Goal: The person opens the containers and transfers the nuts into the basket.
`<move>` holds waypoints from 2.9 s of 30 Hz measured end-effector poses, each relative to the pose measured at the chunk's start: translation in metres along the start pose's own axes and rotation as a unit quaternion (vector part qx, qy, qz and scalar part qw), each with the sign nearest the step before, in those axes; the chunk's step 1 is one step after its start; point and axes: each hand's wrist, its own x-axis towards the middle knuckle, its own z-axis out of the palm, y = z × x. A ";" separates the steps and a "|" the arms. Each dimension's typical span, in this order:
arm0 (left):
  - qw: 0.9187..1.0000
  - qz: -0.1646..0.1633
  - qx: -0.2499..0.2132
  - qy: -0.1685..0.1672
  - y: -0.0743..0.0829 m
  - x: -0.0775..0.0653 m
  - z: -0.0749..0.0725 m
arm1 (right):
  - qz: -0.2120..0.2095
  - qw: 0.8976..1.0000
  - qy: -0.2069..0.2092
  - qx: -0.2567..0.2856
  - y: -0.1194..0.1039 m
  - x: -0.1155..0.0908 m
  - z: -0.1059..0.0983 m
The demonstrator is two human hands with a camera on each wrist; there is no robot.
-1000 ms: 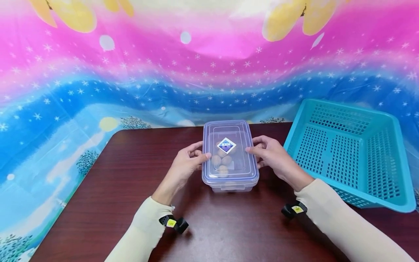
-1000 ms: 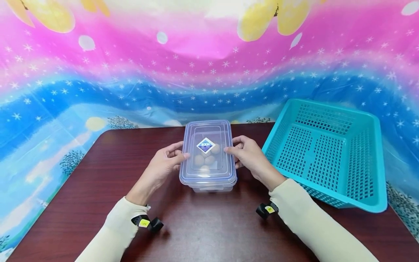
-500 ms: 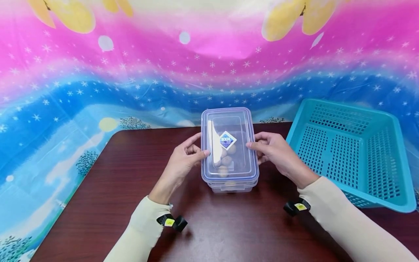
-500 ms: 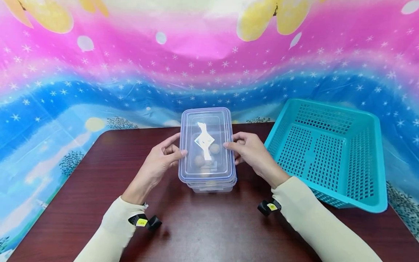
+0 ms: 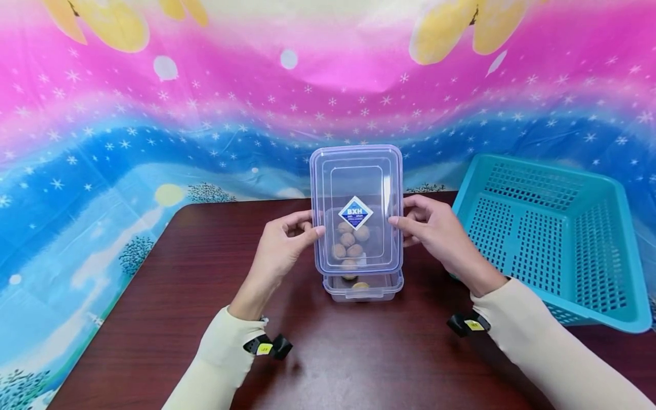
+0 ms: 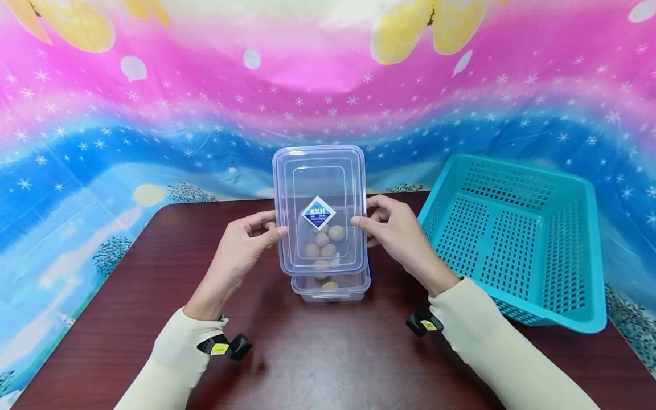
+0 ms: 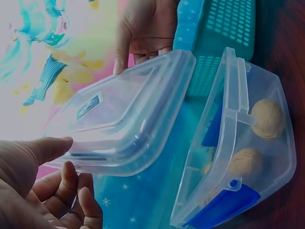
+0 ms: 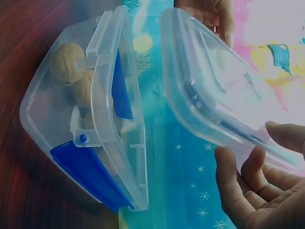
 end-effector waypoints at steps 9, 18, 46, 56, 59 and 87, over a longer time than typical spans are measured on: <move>0.999 0.035 0.008 0.023 0.001 -0.001 -0.002 | -0.035 0.998 0.036 -0.024 -0.004 -0.004 -0.001; 0.999 0.044 -0.005 0.016 0.000 0.001 -0.004 | -0.043 0.997 0.035 -0.062 -0.001 -0.008 -0.001; 0.994 -0.030 -0.090 -0.050 -0.018 0.000 -0.012 | -0.034 0.999 0.002 0.010 0.021 -0.002 0.017; 0.994 -0.030 -0.086 -0.055 -0.020 -0.003 -0.016 | 0.001 0.999 -0.005 0.038 0.018 -0.002 0.020; 0.994 -0.026 -0.089 -0.057 -0.022 -0.003 -0.019 | -0.003 0.999 -0.009 0.047 0.018 -0.001 0.023; 0.990 -0.100 0.020 -0.095 -0.047 -0.011 -0.113 | 0.047 0.992 -0.089 0.081 -0.002 0.029 0.118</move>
